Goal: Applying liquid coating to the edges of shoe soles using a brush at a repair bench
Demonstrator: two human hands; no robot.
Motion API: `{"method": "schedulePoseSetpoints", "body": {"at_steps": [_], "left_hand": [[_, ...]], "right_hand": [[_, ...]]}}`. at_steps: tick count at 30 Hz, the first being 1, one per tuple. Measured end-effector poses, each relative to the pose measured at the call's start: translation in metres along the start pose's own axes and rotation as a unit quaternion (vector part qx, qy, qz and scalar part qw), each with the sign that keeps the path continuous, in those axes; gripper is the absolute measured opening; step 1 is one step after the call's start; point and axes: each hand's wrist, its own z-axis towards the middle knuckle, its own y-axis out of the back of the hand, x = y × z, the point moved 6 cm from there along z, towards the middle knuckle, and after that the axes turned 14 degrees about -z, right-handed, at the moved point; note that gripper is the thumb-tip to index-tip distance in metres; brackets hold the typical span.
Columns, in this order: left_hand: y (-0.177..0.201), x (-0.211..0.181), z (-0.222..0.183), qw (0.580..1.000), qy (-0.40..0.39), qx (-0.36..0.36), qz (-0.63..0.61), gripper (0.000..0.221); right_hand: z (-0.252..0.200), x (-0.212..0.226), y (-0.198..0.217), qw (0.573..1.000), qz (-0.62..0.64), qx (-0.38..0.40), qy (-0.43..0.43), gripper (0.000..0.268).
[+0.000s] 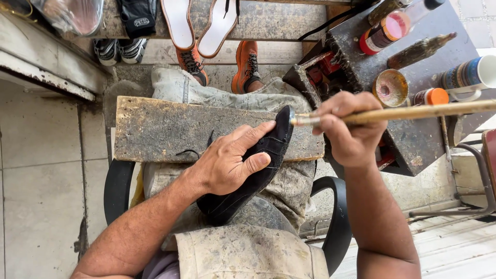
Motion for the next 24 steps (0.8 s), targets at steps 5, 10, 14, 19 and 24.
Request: {"method": "schedulePoseSetpoints", "body": {"at_steps": [5, 10, 14, 19, 24], "left_hand": [[-0.001, 0.001, -0.001, 1.000, -0.005, -0.003, -0.001, 0.066], [0.000, 0.004, 0.000, 1.000, -0.019, -0.004, -0.001, 0.065], [-0.001, 0.003, -0.001, 1.000, -0.026, 0.003, -0.001, 0.065], [0.000, 0.000, 0.000, 1.000, -0.024, 0.004, 0.002, 0.065], [0.001, -0.002, 0.000, 0.999, -0.033, 0.002, 0.003, 0.064]], "right_hand": [[-0.004, 0.012, -0.006, 0.999, 0.019, 0.046, -0.011, 0.022], [-0.001, 0.023, -0.015, 0.999, 0.013, 0.050, -0.014, 0.023], [0.009, 0.008, -0.008, 0.999, -0.011, 0.035, 0.007, 0.021], [0.014, -0.017, 0.002, 0.999, -0.027, 0.005, -0.030, 0.020], [0.013, 0.000, -0.009, 0.998, 0.028, 0.056, -0.012, 0.020]]}}
